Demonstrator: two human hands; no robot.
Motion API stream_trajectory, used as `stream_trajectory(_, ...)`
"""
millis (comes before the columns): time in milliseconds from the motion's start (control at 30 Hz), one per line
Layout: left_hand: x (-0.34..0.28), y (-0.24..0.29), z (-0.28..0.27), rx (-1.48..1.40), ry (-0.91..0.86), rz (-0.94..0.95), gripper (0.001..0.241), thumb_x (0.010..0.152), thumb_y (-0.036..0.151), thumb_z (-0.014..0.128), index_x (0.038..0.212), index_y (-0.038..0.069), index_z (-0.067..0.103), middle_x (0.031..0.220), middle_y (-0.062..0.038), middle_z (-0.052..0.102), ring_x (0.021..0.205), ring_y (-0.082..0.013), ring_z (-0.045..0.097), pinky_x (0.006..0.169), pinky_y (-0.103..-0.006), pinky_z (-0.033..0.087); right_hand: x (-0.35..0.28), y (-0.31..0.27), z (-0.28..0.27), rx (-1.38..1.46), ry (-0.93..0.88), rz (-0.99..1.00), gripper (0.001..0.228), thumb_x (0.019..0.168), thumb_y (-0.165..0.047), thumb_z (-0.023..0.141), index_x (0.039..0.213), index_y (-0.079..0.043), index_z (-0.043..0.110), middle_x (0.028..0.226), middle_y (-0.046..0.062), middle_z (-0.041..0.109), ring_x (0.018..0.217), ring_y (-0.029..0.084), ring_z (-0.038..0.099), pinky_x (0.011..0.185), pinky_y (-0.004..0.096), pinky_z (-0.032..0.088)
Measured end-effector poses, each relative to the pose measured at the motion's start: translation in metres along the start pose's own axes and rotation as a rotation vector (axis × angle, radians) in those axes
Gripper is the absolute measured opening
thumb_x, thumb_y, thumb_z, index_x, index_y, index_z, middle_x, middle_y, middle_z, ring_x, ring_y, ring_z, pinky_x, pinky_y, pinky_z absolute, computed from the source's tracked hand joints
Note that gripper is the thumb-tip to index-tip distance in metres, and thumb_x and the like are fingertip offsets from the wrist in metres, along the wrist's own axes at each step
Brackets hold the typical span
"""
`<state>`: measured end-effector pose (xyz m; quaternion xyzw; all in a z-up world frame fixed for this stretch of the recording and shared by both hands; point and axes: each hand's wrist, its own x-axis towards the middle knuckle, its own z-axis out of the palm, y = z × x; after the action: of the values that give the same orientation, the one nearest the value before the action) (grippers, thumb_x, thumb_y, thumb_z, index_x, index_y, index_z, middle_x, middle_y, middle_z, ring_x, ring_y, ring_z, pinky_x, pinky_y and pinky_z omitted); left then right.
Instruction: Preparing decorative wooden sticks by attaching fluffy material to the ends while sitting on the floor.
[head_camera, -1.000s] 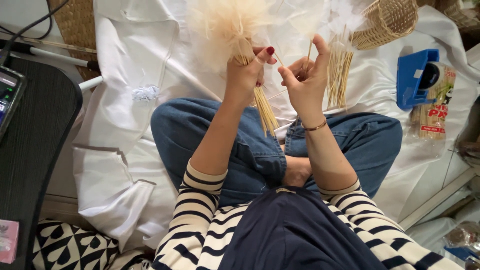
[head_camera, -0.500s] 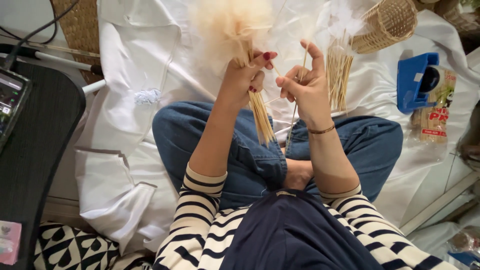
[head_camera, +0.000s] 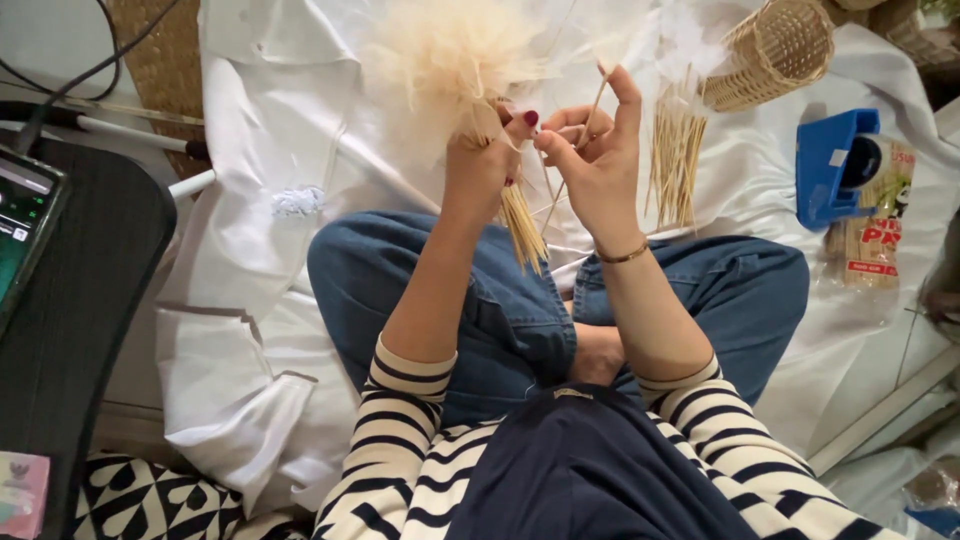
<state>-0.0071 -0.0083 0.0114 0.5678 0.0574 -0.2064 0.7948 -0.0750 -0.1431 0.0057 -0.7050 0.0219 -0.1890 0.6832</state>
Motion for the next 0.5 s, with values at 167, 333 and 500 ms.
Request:
stream_trajectory(167,-0.005,0.008,0.000,0.066,0.048,-0.092,0.015,0.082,0.022,0.077,0.080,0.018,0.063,0.057,0.002,0.050,0.047,-0.0086,0.043,0.046,-0.0266,0.037,0.000,-0.006,0.008,0.033,0.042,0.088,0.072,0.104,0.006,0.073,0.156,-0.022,0.031,0.097,0.015,0.067,0.080,0.018,0.067,0.074,0.030,0.062)
stream_trajectory(333,-0.004,0.007,-0.001,0.051,0.041,-0.146,0.013,0.083,0.019,0.077,0.084,0.019,0.064,0.053,0.002,0.043,0.044,-0.0077,0.036,0.043,-0.0259,0.032,0.003,-0.010,0.010,0.152,0.070,0.184,0.068,0.102,0.009,0.071,0.152,-0.021,0.036,0.096,0.016,0.066,0.074,0.022,0.065,0.073,0.033,0.060)
stream_trajectory(500,-0.014,0.026,-0.001,0.194,-0.038,-0.058,0.012,0.086,0.023,0.077,0.095,0.018,0.072,0.077,0.004,0.068,0.051,-0.0068,0.048,0.053,-0.0229,0.043,0.007,-0.022,0.011,0.110,0.184,0.084,0.069,0.101,0.015,0.068,0.154,-0.014,0.035,0.093,0.016,0.065,0.076,0.022,0.064,0.077,0.034,0.060)
